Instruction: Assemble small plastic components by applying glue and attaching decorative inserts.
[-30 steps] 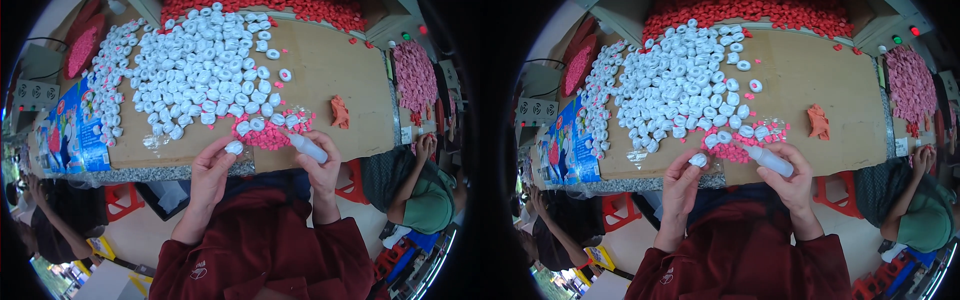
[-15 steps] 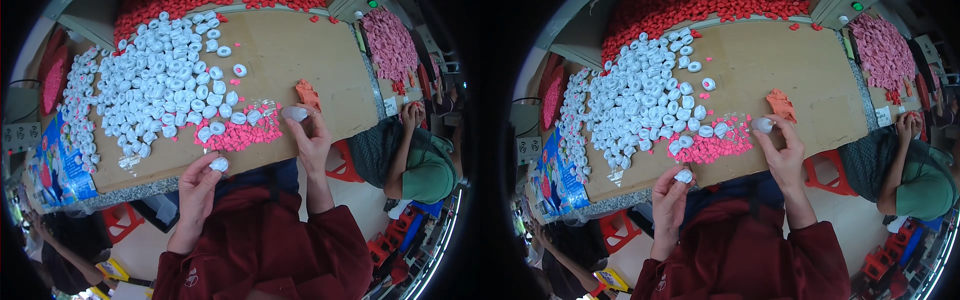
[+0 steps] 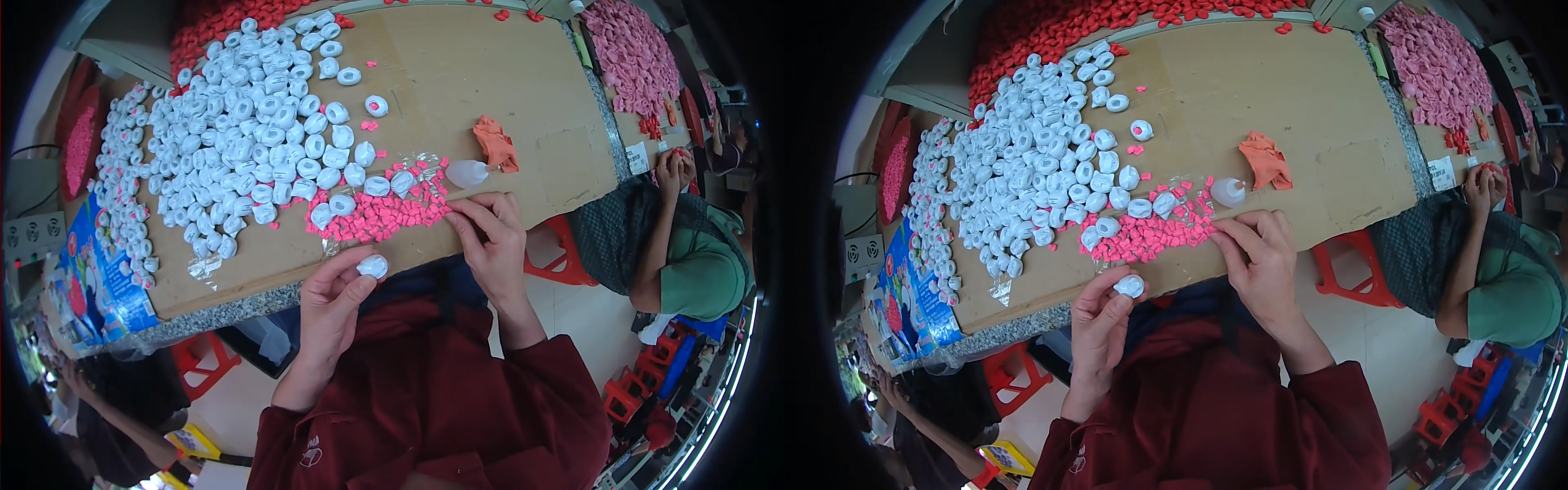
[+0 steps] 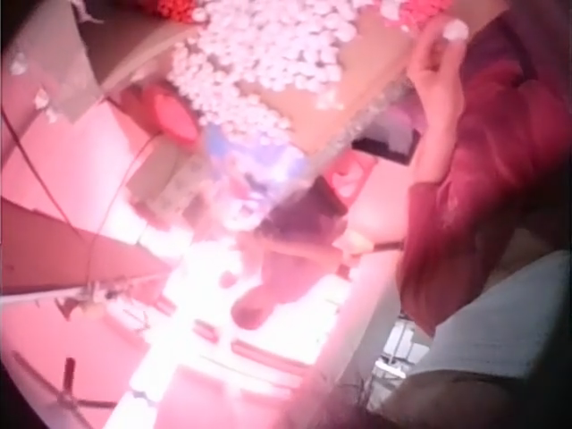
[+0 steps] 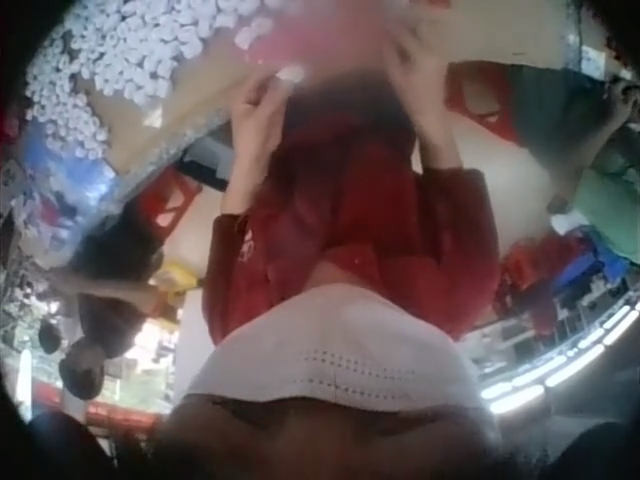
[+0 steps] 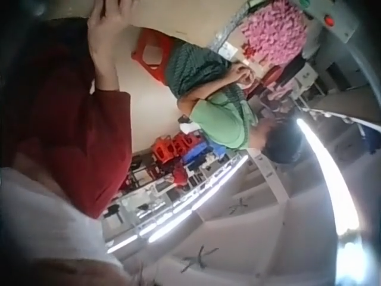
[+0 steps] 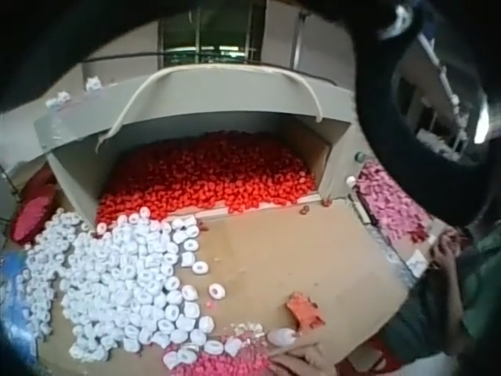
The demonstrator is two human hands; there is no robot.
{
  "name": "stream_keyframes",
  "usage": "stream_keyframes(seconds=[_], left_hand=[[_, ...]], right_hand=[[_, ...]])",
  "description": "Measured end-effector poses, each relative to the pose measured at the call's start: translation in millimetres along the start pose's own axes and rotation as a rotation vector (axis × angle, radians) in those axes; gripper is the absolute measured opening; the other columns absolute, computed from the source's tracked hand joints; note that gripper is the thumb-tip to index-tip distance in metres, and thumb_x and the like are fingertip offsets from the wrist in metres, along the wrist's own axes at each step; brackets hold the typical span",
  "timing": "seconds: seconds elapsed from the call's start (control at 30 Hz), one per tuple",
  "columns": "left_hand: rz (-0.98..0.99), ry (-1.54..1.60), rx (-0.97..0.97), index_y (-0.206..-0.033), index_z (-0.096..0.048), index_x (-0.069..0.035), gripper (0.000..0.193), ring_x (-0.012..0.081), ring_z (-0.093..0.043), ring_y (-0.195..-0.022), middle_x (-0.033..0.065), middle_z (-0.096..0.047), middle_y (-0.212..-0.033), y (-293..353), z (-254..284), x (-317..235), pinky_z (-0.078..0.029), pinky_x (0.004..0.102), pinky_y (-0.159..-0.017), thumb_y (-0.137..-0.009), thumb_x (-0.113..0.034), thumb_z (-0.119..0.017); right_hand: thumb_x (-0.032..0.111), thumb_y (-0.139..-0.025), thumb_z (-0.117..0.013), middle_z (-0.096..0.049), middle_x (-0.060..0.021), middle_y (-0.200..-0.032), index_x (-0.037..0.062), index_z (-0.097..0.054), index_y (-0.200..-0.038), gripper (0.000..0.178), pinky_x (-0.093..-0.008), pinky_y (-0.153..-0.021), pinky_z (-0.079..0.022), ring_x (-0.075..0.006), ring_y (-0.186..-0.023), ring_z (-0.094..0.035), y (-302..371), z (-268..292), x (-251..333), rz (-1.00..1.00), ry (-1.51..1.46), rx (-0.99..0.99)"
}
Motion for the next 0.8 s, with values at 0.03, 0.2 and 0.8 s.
stream_keyframes(seconds=[0.03, 0.2, 0.8], left_hand=[[0.0, -0.029, 0.012, -0.112, -0.053, 0.004, 0.032, 0.0163, -0.057, -0.094, 0.0111, -0.06, -0.101, 0, -2, 1, -0.046, 0.028, -0.085, -0.08, 0.006, -0.057], [-0.028, -0.111, 0.03, -0.11, -0.053, 0.003, 0.031, 0.0158, -0.058, -0.094, 0.0106, -0.059, -0.102, -3, -13, 10, -0.047, 0.0269, -0.083, -0.079, 0.006, -0.058], [-0.259, -0.279, 0.036, -0.098, -0.052, 0.004, 0.027, 0.0189, -0.059, -0.091, 0.0126, -0.056, -0.097, -4, -19, 9, -0.051, 0.0297, -0.08, -0.073, 0.013, -0.061]], right_hand=[[0.0, -0.071, -0.067, -0.059, -0.0061, -0.079, 0.0011, -0.065, -0.085, 0.015, -0.0258, -0.062, -0.042, -0.0171, -0.074, -0.052, 0, 2, 2, 0.014, -0.014, -0.036], [-0.003, -0.07, -0.067, -0.06, -0.0086, -0.077, -0.0009, -0.064, -0.086, 0.016, -0.0253, -0.06, -0.044, -0.0186, -0.067, -0.055, 7, 9, 15, -0.174, -0.359, 0.002], [-0.012, -0.063, -0.062, -0.06, -0.0119, -0.09, -0.0034, -0.062, -0.094, 0.032, -0.0327, -0.062, -0.048, -0.0254, -0.073, -0.057, 19, -3, 66, 0.389, -0.159, 0.069]])
Point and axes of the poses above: each hand's wrist, its own y-axis away from the middle knuckle, its own z-axis out of the back of the hand, x = y × z, the point moved 5 cm from there along -y, towards the middle knuckle
